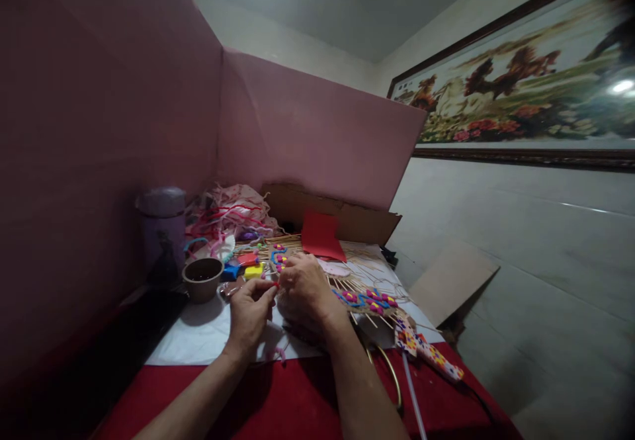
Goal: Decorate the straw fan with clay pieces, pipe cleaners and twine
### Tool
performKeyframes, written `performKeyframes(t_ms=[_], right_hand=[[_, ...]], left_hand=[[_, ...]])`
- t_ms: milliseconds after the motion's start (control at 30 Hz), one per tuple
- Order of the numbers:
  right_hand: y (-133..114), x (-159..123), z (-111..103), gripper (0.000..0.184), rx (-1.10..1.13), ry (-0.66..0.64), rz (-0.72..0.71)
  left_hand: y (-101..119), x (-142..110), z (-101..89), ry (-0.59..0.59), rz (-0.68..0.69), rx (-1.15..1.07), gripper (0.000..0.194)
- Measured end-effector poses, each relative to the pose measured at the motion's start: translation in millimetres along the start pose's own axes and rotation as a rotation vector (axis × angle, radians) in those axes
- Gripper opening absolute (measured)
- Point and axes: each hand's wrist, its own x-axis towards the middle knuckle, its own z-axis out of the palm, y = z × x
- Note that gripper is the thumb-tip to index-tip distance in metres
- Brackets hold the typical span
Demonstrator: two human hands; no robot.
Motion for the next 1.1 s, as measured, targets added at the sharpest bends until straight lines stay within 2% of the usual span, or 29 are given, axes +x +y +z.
performKeyframes(t_ms=[567, 1100], right_hand=[[-3.1, -2.7, 1.3, 0.017, 0.003, 0.055, 0.026], [-1.6, -1.8, 7.2, 0.012, -0.001, 0.092, -0.001]], left_hand=[[-2.1, -0.3, 0.3, 0.000, -0.007, 0.014, 0.018], [-1.1, 0.1, 1.7, 0.015, -0.014, 0.016, 0.019]])
